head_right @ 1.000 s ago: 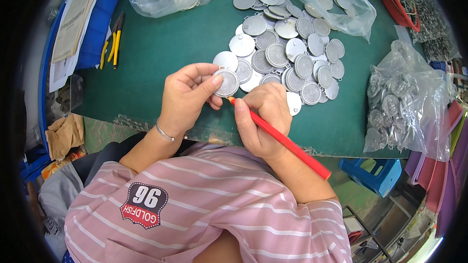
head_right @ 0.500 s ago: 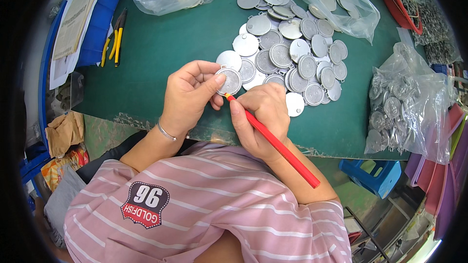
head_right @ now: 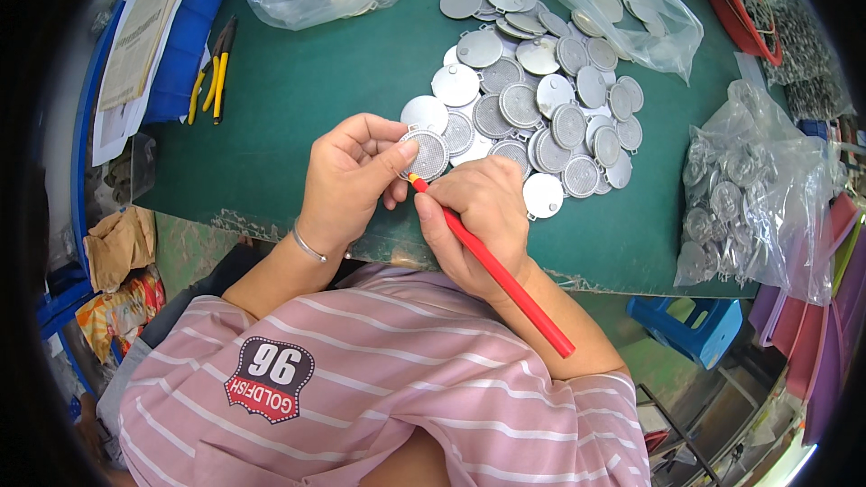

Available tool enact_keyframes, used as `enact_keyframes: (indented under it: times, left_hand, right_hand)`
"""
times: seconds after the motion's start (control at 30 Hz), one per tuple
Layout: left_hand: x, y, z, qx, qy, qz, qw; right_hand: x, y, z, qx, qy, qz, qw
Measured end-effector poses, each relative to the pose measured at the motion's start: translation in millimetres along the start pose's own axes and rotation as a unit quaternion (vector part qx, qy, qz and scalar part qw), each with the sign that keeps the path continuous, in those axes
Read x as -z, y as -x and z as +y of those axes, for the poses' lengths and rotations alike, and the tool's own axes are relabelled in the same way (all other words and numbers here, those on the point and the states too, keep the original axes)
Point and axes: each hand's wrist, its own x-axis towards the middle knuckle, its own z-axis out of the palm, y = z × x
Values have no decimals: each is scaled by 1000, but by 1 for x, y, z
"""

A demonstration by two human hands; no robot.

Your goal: The person marks several metal discs using a pen while sitting at a workstation. They pick up individual discs from a pile, apply a mark to the center by hand, and set them aside.

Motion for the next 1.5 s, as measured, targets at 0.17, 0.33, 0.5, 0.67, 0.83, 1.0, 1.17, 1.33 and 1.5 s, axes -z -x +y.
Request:
enact_keyframes:
  times: [0.17, 0.33, 0.5, 0.67, 0.83, 1.0, 1.17, 1.33, 1.5]
  left_hand:
    - [-1, -1, 0, -10, -2, 8, 1000]
    - [1, 0, 0, -5, 19, 10, 1000]
    - [1, 1, 1, 0, 38, 3, 999]
    - [-1, 2, -3, -3, 75, -63, 995]
    - [-3, 3, -9, -56, 0, -97, 994]
    - [0, 1, -6, -36, -5, -96, 995]
    - [-4, 0, 7, -169, -269, -86, 944]
    - [-8, 0, 16, -36, -141, -104, 984]
    - [-12, 3, 20, 40, -19, -86, 995]
  right_hand:
    - [-2, -2, -3, 24, 31, -62, 997]
    - [7, 4, -1, -60, -89, 60, 992]
    - [6, -3, 2, -60, 19, 20, 998]
    - [0, 2, 8, -94, -26, 57, 994]
    - [3, 0, 3, -134, -64, 61, 987]
    - [5, 0, 4, -108, -26, 32, 993]
    - [11, 2, 4, -175, -61, 89, 979]
    - [16, 0, 4, -252, -205, 144, 935]
    - [21, -7, -2, -272, -287, 210, 894]
